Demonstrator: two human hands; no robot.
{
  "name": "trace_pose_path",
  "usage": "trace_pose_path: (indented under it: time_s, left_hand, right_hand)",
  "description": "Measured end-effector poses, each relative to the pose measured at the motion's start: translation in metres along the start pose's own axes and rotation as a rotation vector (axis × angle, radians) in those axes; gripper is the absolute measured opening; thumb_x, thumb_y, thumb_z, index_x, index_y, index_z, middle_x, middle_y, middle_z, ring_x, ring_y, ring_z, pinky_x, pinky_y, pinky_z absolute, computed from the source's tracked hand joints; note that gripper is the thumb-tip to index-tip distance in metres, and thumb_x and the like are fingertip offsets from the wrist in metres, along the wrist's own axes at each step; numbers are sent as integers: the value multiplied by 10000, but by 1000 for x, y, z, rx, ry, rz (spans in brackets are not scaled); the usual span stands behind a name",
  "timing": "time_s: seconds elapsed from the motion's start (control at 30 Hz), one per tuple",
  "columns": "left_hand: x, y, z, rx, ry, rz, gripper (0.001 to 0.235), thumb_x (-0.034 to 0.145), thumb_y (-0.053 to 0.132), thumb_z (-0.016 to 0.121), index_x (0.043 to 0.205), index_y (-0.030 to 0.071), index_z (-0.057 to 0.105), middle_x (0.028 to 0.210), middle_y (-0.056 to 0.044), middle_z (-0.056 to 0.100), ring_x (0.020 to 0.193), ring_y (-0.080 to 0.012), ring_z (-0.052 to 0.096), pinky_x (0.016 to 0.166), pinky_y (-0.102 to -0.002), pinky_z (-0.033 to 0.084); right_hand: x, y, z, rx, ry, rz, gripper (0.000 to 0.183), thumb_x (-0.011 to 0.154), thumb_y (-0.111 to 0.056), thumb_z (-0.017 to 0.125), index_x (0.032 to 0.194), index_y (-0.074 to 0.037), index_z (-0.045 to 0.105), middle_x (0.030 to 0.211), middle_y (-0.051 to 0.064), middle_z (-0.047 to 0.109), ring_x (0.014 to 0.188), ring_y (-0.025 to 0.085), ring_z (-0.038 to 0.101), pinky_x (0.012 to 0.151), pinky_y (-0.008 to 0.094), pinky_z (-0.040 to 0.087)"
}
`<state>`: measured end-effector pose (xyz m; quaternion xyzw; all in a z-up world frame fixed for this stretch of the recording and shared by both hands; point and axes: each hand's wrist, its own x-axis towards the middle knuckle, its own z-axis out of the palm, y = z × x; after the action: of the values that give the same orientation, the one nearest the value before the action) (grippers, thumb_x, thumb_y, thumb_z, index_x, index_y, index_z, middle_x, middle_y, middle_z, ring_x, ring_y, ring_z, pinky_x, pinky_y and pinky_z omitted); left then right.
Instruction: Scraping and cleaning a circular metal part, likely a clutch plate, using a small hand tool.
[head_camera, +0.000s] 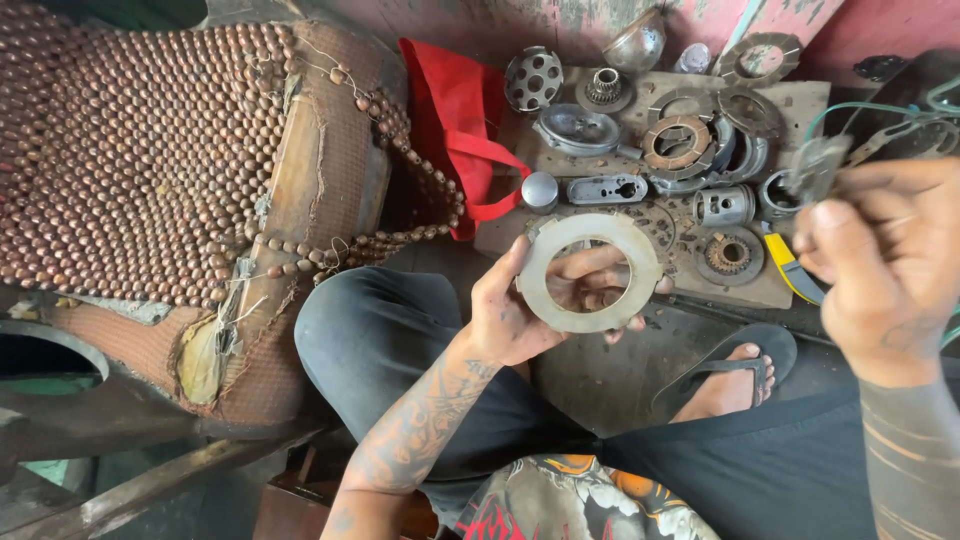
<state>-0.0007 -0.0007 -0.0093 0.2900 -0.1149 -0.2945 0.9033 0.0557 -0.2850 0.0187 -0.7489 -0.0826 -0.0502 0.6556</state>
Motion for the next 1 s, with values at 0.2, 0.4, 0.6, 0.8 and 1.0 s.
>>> trace_pose_path:
  time_s: [0.2,0.4,0.6,0.8,1.0]
  left_hand:
    - [-5,-19,-22,-57,37,66,772,1104,633,283,1609,75,452,1549,-238,528,1271,-544,590,966,-470,477]
    - [-5,-51,-28,-19,88,71,763,1060,527,469,1568,-40,414,1563,-224,485,1444,-360,490,1276,-524,344]
    - [1,-47,-31,30,44,303,730,1068,449,364,1527,-118,406,1376,-280,590,1148,-362,613,1130,-578,419]
    - [2,-58,-23,92,-13,305,655,1083,418,434,1486,-95,489,1315,-236,647,1112,-227,630,1138,-459,423]
    - [21,-31,3,207,-2,439,604,1084,335,378,1501,-94,453,1387,-304,600,1257,-336,595,1113,-554,442]
  right_hand:
    - [-16,-22,11,-497,-263,-232,241,934,-126,742,1136,3,716,881,70,755,575,81,587,537,239,442]
    - [-29,-14,36,-558,-172,-538,153,943,-51,752,1061,37,708,1090,160,764,932,244,751,855,335,587]
    - [-28,-27,55,-441,-89,-428,32,937,-60,727,937,-46,756,706,116,707,589,303,690,538,367,546]
    - [-28,-23,74,-403,-30,-441,74,939,-130,712,883,-94,745,625,62,681,560,249,684,539,359,546]
    - [-7,-27,80,-404,-46,-448,113,966,-167,698,883,-103,741,659,72,703,605,248,709,574,344,555]
